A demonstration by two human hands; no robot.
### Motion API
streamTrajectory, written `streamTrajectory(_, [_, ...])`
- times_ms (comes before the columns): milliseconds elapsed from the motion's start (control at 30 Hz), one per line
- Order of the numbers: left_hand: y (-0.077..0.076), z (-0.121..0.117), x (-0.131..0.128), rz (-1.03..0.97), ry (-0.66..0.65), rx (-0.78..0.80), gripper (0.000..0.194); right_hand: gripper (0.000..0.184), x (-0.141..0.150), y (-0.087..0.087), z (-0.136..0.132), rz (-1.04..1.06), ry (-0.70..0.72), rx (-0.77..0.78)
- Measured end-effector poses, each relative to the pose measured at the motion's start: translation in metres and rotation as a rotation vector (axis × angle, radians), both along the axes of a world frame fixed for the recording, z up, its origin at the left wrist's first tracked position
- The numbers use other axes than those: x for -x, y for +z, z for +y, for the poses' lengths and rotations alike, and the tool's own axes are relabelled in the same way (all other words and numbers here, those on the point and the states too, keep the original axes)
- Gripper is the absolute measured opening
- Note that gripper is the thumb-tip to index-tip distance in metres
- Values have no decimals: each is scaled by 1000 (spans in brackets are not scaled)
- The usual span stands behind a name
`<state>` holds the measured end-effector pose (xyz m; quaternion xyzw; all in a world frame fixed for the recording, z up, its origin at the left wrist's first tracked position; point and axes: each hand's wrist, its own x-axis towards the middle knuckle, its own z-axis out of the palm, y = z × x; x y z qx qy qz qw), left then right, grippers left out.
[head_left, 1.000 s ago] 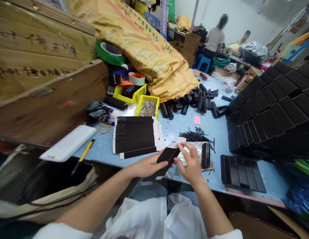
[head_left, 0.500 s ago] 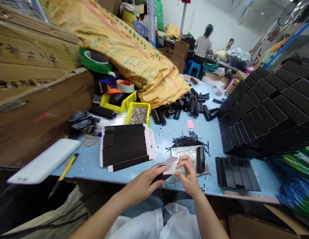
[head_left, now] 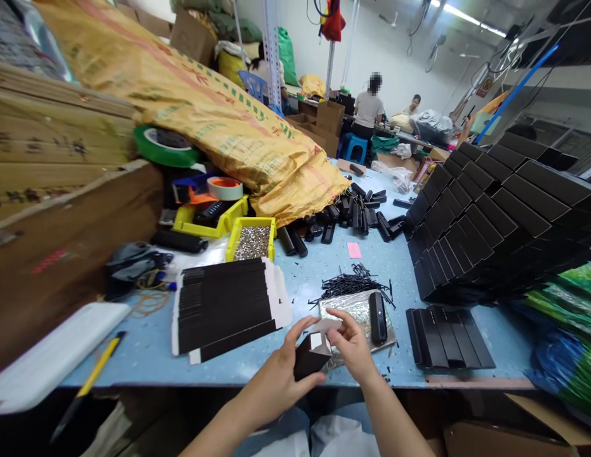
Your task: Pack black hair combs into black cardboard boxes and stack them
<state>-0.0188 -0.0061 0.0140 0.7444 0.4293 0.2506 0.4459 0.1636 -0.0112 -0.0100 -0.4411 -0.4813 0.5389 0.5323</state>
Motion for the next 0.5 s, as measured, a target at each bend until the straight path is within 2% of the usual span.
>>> streamTrajectory(67, [5,0,3,-46,-73,-44,56,37,-2,-4,2,74,-6,51])
streamTrajectory(133, [10,1,3,-48,-151,-32,31,36,-1,-6,3,91,3,25])
streamTrajectory(167, [11,1,1,-34,-171,-10,29,37,1,-5,2,81,0,3])
streamTrajectory(233, [11,1,-5,-29,-145,29,47,39,3,0,0,4,24,-76])
streamTrajectory(300, [8,2,-14,-86,-35,38,80,43,4,8,-2,-122,78,-207])
streamTrajectory(367, [4,3,-22,-151,67,73,102,43,4,15,-3,-238,117,-317])
streamTrajectory(433, [3,5,-27,-170,92,144,113,36,4,20,-3,-273,108,-314])
streamTrajectory(500, [4,6,-27,-158,69,191,115,30,4,21,-3,-267,62,-263])
